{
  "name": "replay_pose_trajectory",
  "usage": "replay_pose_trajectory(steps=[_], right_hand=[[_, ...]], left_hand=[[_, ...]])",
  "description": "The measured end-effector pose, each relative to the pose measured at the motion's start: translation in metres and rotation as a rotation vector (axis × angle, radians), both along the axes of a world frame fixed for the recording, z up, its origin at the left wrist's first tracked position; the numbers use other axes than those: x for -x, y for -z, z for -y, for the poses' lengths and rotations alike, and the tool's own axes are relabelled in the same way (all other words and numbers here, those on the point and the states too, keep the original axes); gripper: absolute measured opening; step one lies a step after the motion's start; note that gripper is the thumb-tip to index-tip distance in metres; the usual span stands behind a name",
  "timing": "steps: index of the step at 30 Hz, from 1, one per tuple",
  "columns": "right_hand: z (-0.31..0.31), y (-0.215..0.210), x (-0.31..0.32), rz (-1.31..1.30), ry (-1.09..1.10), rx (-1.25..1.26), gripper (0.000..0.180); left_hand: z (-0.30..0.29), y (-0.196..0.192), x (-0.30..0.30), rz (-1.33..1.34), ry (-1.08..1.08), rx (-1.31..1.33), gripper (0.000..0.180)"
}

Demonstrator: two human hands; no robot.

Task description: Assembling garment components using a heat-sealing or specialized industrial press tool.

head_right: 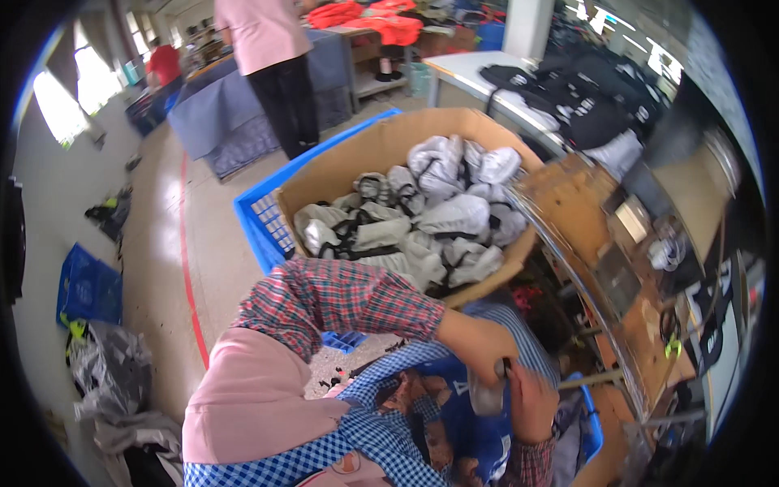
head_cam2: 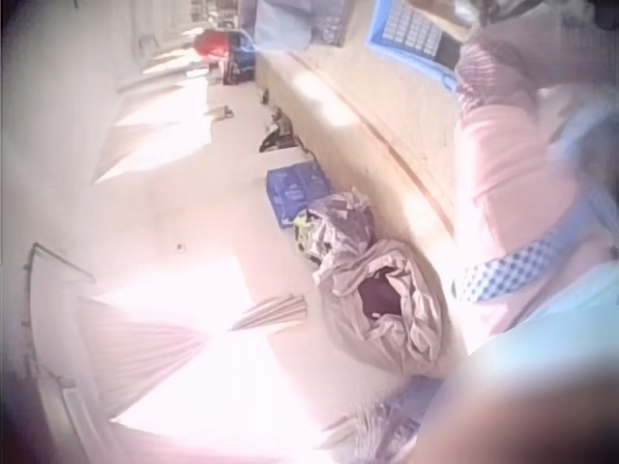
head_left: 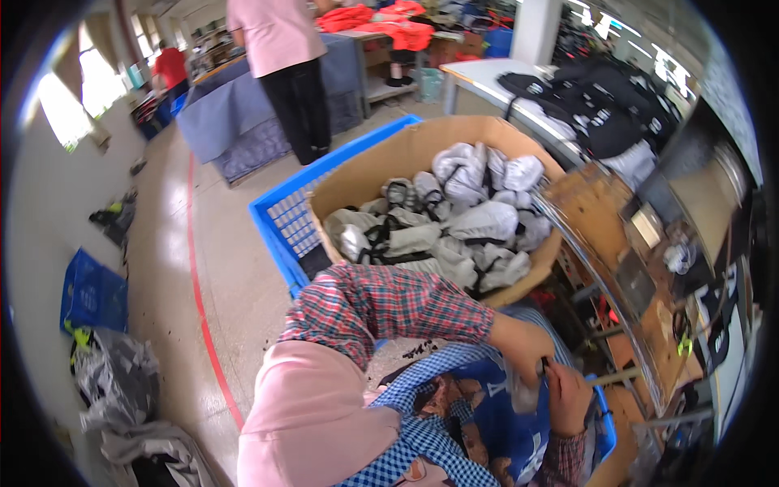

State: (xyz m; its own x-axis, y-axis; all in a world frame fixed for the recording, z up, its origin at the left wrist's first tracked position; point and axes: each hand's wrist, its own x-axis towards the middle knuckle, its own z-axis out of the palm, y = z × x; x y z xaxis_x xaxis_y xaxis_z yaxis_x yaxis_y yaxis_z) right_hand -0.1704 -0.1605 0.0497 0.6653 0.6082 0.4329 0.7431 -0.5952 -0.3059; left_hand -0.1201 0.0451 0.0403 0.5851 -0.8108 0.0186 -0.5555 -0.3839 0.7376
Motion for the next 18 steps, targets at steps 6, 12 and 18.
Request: replay_pose_trajectory(steps=[6, 12, 18], right_hand=[[0.003, -0.018, -0.033, 0.172, 0.006, -0.109, 0.02], [0.023, -0.039, -0.069, 0.33, 0.13, -0.227, 0.011], [0.042, -0.044, -0.104, 0.206, 0.221, -0.404, 0.008]], left_hand=[[-0.004, -0.036, -0.039, 0.137, -0.06, -0.031, 0.038], [0.019, -0.077, -0.096, 0.038, -0.059, -0.002, 0.036], [0.04, -0.097, -0.137, -0.231, -0.2, -0.011, 0.033]])
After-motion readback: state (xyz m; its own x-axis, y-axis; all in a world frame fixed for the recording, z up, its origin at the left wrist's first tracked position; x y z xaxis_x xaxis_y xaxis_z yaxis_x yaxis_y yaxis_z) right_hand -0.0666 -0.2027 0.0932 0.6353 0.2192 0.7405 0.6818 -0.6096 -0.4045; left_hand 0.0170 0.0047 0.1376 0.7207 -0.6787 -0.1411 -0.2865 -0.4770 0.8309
